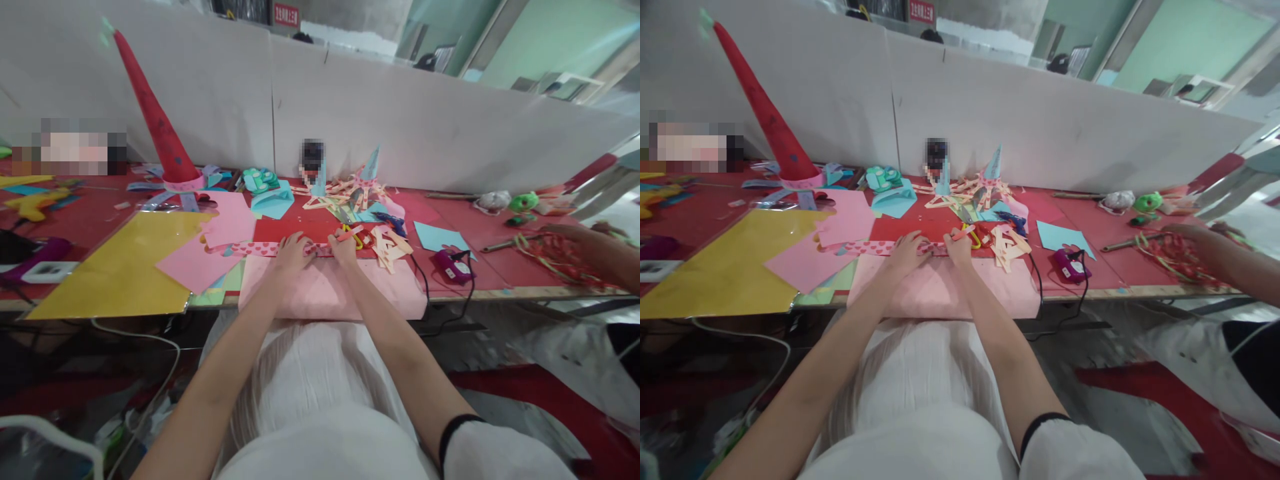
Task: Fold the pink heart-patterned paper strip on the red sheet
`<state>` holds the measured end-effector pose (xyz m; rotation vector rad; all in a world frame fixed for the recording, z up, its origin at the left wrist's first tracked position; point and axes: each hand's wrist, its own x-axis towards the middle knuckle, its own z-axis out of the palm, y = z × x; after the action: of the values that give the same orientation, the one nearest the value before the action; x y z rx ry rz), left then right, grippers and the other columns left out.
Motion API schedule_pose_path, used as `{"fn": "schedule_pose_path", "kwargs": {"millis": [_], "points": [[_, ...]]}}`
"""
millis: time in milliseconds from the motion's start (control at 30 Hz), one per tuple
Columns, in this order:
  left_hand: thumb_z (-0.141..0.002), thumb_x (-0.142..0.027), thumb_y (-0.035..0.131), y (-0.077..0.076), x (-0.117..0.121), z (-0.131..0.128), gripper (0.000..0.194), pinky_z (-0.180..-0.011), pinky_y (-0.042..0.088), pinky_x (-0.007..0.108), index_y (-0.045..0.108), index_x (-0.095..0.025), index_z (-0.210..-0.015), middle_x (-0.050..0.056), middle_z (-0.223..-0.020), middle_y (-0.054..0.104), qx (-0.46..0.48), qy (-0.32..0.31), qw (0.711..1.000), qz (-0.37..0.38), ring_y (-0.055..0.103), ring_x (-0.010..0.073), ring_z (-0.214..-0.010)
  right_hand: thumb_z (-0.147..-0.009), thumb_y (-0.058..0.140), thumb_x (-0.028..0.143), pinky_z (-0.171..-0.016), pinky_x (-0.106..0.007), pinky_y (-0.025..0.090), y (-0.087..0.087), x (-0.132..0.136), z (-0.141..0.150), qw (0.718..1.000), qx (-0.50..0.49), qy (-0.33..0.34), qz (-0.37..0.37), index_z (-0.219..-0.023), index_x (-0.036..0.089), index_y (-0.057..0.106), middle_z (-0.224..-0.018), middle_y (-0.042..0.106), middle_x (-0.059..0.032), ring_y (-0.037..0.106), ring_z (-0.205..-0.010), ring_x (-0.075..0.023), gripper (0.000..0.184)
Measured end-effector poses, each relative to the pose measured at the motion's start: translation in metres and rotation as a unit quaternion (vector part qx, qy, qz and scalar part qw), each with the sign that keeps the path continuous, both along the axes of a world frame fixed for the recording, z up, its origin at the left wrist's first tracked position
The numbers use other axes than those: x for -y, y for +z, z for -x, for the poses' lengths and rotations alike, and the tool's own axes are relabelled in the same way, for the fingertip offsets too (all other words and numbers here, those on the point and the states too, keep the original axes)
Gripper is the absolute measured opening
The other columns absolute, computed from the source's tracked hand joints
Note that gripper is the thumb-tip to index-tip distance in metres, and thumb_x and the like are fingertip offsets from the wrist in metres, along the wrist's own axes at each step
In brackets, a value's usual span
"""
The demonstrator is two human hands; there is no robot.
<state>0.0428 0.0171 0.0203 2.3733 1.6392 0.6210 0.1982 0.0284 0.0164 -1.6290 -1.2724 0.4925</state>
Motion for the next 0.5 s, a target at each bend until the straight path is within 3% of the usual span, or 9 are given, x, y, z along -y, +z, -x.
{"fn": "schedule_pose_path", "kwargs": {"millis": [500], "points": [[-0.085,-0.034,0.055,0.0031,0.0021,0.0001,0.027,-0.111,0.028,0.042,0.061,-0.023,-0.108,0.009,-0.136,0.051,0.004,-0.007,1.000,-0.006,0.042,0.0232,-0.130,-0.068,0.048,0.026,-0.051,-0.023,0.031,-0.0055,-0.0023,-0.0016,1.000,-0.016,0.016,-0.007,-0.053,0.024,0.028,-0.042,0.032,0.0073,0.039,-0.050,-0.0121,0.025]]}}
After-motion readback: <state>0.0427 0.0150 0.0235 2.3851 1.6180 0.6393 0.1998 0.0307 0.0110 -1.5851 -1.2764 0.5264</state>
